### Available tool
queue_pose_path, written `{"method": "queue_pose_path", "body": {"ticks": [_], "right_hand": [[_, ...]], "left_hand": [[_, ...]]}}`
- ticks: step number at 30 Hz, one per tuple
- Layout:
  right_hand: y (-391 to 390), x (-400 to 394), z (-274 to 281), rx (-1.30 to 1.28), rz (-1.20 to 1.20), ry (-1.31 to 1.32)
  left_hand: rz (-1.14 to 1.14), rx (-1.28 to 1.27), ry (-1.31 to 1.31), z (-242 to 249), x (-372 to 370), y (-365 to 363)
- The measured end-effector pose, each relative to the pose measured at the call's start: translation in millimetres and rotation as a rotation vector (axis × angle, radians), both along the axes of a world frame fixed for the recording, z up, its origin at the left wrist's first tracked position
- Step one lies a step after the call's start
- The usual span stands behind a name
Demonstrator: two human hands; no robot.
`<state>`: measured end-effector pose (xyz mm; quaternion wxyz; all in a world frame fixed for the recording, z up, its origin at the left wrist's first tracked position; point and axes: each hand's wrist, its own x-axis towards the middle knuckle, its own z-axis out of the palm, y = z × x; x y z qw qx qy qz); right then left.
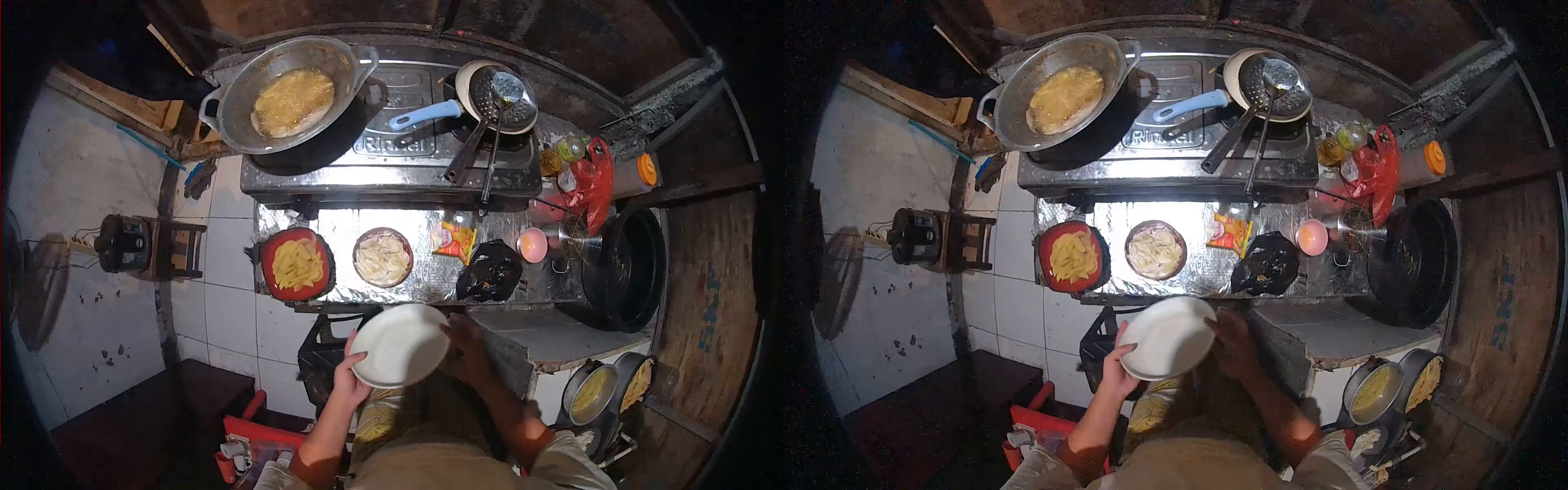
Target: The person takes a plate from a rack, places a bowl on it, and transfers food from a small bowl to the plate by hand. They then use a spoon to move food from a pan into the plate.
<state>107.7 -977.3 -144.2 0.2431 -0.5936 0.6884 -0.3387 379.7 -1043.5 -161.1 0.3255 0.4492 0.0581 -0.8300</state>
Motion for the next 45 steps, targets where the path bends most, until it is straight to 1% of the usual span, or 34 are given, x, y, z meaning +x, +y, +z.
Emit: {"method": "queue_pose_path", "body": {"ticks": [2,4,6,8,11,13,14,17,20,21,24,26,28,29,32,33,36,37,38,39,41,44,45], "right_hand": [[-14,-13,-22,-0.056,0.103,0.068],[-28,-13,-50,0.148,-0.109,-0.263],[-38,-10,-66,0.323,-0.149,-0.487],[-53,-9,-73,0.451,-0.007,-0.596],[-82,0,-77,0.694,-0.178,-0.696],[-113,11,-89,0.747,-0.280,-0.791],[-129,16,-95,0.771,-0.332,-0.843],[-167,23,-97,0.781,-0.322,-1.111],[-186,28,-108,0.548,-0.214,-1.254],[-189,34,-102,0.468,-0.186,-1.252],[-185,43,-110,0.346,-0.237,-1.338],[-180,49,-113,0.280,-0.215,-1.294],[-180,48,-75,0.352,-0.193,-1.338],[-177,45,-85,0.350,-0.203,-1.348],[-183,46,-73,0.357,-0.338,-1.257],[-180,45,-64,0.375,-0.243,-1.247],[-184,44,-68,0.372,-0.441,-1.214],[-182,46,-74,0.352,-0.502,-1.239],[-182,41,-78,0.387,-0.434,-1.248],[-183,36,-63,0.424,-0.367,-1.257],[-182,32,-52,0.352,-0.180,-1.302],[-182,32,-74,0.322,-0.166,-1.349],[-183,31,-68,0.314,-0.168,-1.361]], "left_hand": [[0.058,-0.109,-0.061,-10,17,10],[0.067,-0.146,-0.143,4,24,6],[0.067,-0.174,-0.231,13,34,6],[0.080,-0.181,-0.219,11,44,6],[0.092,-0.180,-0.208,9,49,9],[0.099,-0.176,-0.216,17,44,10],[0.104,-0.166,-0.222,13,44,13],[0.112,-0.138,-0.248,6,48,27],[0.118,-0.124,-0.246,3,52,36],[0.113,-0.114,-0.255,11,50,34],[0.108,-0.114,-0.268,7,55,35],[0.125,-0.122,-0.253,8,55,32],[0.135,-0.128,-0.252,9,54,28],[0.138,-0.132,-0.257,9,53,24],[0.157,-0.152,-0.260,10,51,19],[0.160,-0.161,-0.257,11,50,16],[0.159,-0.159,-0.244,15,48,12],[0.162,-0.165,-0.247,14,47,12],[0.163,-0.176,-0.250,10,47,12],[0.164,-0.183,-0.255,9,48,12],[0.159,-0.208,-0.266,13,46,8],[0.164,-0.265,-0.324,18,41,-1],[0.168,-0.286,-0.350,19,40,-4]]}}
